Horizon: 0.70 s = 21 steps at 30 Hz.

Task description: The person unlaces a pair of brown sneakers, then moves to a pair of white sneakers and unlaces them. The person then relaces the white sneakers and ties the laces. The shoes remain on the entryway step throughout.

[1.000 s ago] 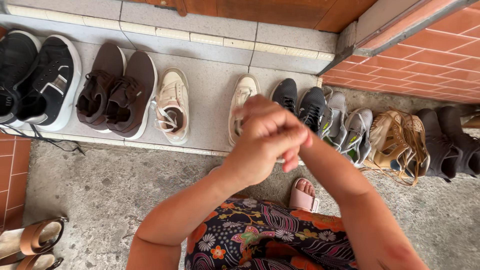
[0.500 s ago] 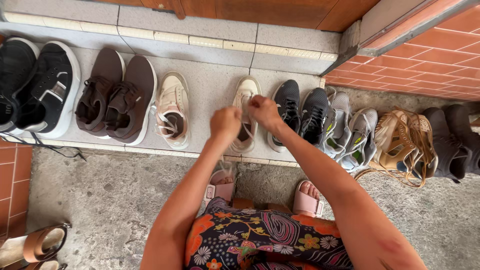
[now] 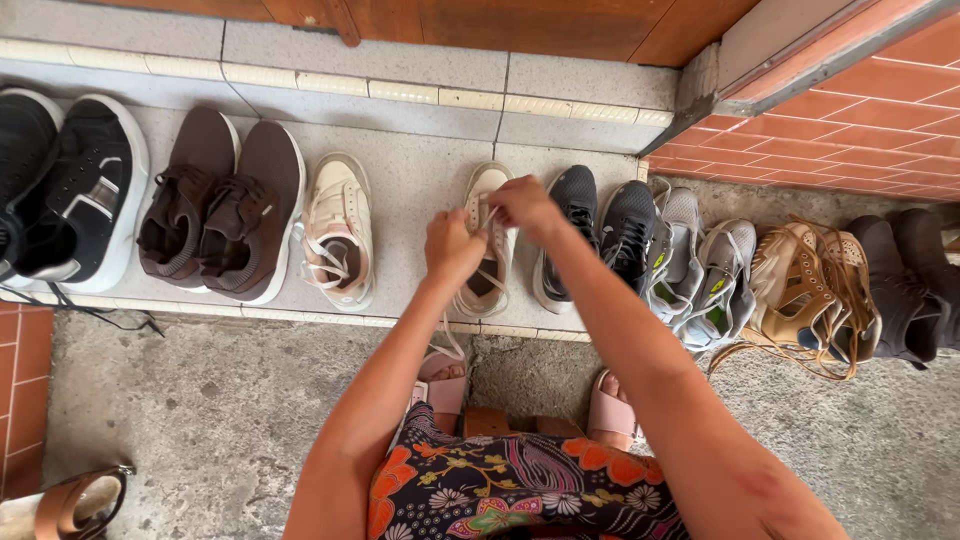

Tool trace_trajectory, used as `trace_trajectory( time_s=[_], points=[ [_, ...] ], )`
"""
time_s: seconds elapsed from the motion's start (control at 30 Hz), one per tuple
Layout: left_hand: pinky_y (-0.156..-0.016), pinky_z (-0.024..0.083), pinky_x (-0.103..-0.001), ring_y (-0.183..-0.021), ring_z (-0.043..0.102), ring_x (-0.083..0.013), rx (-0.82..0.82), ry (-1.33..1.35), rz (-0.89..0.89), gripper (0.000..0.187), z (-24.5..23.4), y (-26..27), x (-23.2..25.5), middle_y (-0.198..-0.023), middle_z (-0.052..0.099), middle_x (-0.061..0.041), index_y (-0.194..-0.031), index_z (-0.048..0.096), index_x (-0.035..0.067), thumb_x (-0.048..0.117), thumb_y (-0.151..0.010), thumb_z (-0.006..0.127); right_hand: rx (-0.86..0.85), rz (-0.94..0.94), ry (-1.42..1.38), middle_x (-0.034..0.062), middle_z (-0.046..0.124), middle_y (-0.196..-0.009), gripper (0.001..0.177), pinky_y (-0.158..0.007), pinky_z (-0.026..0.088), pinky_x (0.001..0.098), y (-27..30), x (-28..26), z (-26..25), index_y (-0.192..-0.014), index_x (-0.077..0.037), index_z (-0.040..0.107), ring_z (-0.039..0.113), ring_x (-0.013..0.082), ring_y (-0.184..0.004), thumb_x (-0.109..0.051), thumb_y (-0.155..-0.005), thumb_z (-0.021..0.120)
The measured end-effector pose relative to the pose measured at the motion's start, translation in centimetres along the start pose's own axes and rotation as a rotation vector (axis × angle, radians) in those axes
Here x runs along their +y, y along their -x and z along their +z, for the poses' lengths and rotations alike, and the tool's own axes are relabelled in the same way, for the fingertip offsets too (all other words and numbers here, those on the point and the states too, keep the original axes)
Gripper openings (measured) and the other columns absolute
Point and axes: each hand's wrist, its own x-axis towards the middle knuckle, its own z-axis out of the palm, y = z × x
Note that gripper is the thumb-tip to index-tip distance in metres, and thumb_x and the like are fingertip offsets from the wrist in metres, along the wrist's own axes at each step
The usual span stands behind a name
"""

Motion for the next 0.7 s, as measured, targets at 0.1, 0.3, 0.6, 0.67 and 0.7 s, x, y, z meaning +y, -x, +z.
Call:
trace_trajectory(
  time_s=[0.1,0.3,0.6,0.67,0.7],
  points=[
    [-0.096,0.053,-0.046,-0.112,0.063,-0.0377,-0.041,-0.019,-0.059,0.027,0.3,-1.1,0.5,-0.121,0.066,-0.018,-0.113,0.071,0.005,0.019,-0.090,0.069,-0.140,-0.057,-0.379,0.0085,0.070,-0.083,0.017,-0.069,0.059,0.0369,2.0,-0.8,-2.5,-0.087,0.001,0.069,0.067,0.0175,-0.075,-0.013,-0.094,0.068],
    [-0.091,0.051,-0.047,-0.111,0.057,-0.0386,0.030,-0.251,0.229,0.058,0.8,-0.7,2.2,-0.113,0.063,-0.022,-0.119,0.064,-0.002,0.031,-0.076,0.086,-0.279,-0.038,-0.493,0.0089,0.065,-0.074,0.013,-0.052,0.047,0.0312,5.0,-4.1,-3.8,-0.091,0.002,0.066,0.058,0.0169,-0.060,-0.011,-0.095,0.068],
    [-0.089,0.050,-0.047,-0.111,0.057,-0.0355,0.098,-0.455,0.340,0.016,3.1,-3.6,1.8,-0.114,0.065,-0.020,-0.102,0.071,-0.001,0.007,-0.090,0.065,-0.420,0.076,-0.191,0.0060,0.059,-0.065,0.014,-0.038,0.032,0.0255,8.7,-7.3,-7.6,-0.097,0.006,0.067,0.045,0.0097,-0.047,-0.007,-0.092,0.067],
    [-0.088,0.050,-0.048,-0.108,0.058,-0.0343,0.089,-0.494,0.333,0.016,3.7,-4.4,1.2,-0.113,0.066,-0.019,-0.102,0.071,-0.002,0.008,-0.091,0.064,-0.438,0.044,-0.128,0.0062,0.060,-0.066,0.014,-0.038,0.034,0.0259,9.1,-7.5,-8.8,-0.099,0.006,0.066,0.046,0.0103,-0.046,-0.007,-0.092,0.067],
    [-0.088,0.050,-0.048,-0.106,0.059,-0.0337,0.083,-0.516,0.327,0.017,4.0,-4.8,0.8,-0.113,0.067,-0.019,-0.102,0.071,-0.003,0.009,-0.092,0.064,-0.450,0.029,-0.098,0.0063,0.060,-0.066,0.015,-0.037,0.034,0.0260,9.3,-7.5,-9.4,-0.099,0.006,0.065,0.046,0.0106,-0.046,-0.006,-0.092,0.067]
  ],
)
